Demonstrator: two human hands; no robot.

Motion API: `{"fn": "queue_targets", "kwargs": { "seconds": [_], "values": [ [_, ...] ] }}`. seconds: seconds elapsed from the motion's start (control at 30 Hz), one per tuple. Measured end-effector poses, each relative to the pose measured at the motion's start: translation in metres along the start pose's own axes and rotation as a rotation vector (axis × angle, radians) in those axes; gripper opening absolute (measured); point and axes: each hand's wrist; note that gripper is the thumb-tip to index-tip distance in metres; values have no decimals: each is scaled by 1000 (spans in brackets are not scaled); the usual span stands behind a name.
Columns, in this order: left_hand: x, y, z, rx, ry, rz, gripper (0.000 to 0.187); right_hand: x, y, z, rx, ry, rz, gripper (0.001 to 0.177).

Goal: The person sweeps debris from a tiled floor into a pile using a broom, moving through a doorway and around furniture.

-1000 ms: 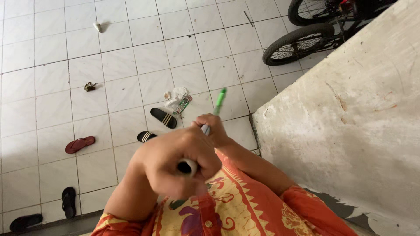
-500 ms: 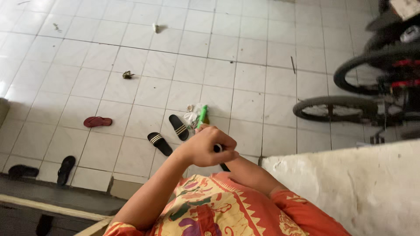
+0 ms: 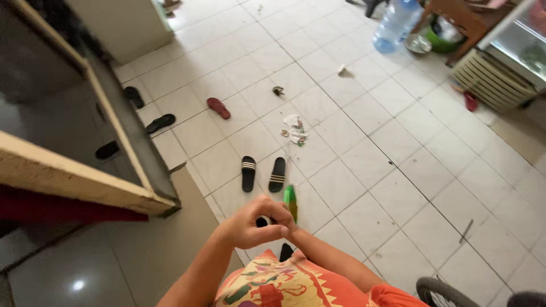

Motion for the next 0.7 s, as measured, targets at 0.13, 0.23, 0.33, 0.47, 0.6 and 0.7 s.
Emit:
{"fn": "queue_targets", "kwargs": {
  "seconds": [0.13,0.23,0.33,0.47,0.6,0.7],
  "values": [
    [8,-49,-21,-31,181,219,23,31,32,40,713,447,-126,4],
    [7,-88,-19,-249,209,327,28,49,81,20,295,-99,-153,23],
    [19,-128,8,-196,258,496,31,86,111,-43,83,-257,-176,33],
    [14,-172,88,-41,259,783,30,147,136,-123,154,-191,-465,31],
    [40,-185,176,-113,363,1091,40,217,114,-199,140,216,-820,17],
    [68,-176,185,-214,640,1162,34,247,82,-231,184,538,-1149,24]
  ]
}}
Point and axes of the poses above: each hand's wrist, its own y-axis towards the middle knuckle, its own x-axis out of the palm, z = x × y, and after that the axes turned 12 degrees about y, right-handed
